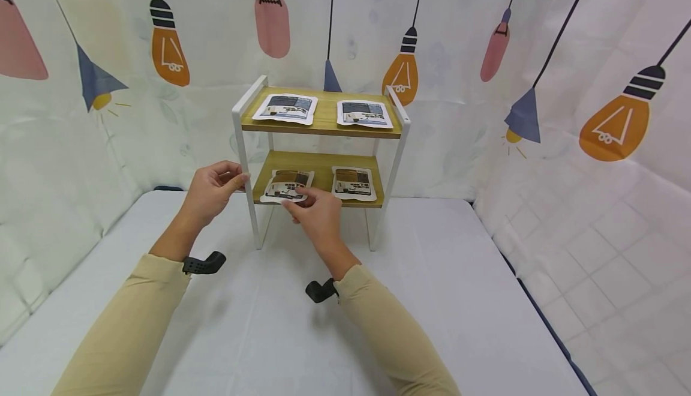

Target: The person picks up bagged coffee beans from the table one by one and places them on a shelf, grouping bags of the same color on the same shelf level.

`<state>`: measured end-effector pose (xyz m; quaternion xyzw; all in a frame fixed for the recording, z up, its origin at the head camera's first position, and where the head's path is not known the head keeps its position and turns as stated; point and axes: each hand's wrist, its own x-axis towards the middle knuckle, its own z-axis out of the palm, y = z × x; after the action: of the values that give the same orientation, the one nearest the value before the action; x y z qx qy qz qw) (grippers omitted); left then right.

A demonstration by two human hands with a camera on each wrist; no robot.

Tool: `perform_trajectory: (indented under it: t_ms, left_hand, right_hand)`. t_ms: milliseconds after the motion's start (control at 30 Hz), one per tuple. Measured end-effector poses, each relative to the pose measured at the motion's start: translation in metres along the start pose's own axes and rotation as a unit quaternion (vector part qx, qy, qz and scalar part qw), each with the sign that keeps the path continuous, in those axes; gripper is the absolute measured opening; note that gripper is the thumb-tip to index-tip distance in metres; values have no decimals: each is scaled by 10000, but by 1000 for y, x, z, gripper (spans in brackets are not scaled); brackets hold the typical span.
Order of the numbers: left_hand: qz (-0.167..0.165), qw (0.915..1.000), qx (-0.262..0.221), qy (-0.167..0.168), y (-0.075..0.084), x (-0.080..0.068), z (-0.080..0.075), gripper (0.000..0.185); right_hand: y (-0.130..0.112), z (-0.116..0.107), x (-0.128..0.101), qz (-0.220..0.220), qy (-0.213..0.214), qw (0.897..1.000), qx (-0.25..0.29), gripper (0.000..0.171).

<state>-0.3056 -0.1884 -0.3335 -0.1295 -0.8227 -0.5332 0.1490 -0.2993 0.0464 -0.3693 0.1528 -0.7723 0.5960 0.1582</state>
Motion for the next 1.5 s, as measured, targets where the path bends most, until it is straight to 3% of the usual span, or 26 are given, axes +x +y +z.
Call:
perform_trajectory:
  t_ms: [433,800,1500]
  left_hand:
    - [-17,10000,-64,-37,0,0,0,32]
    - [-10,10000,-75,-19,-1,1,-1,32]
    - [-63,10000,5,-25,-2,1,-1,34]
  right_hand:
    - [1,0,6,53,-119,9996,267,30]
    - [-3,-5,7,48,-163,9998,47,22]
    - [-5,-2,14,140,-227,9994,-198,23]
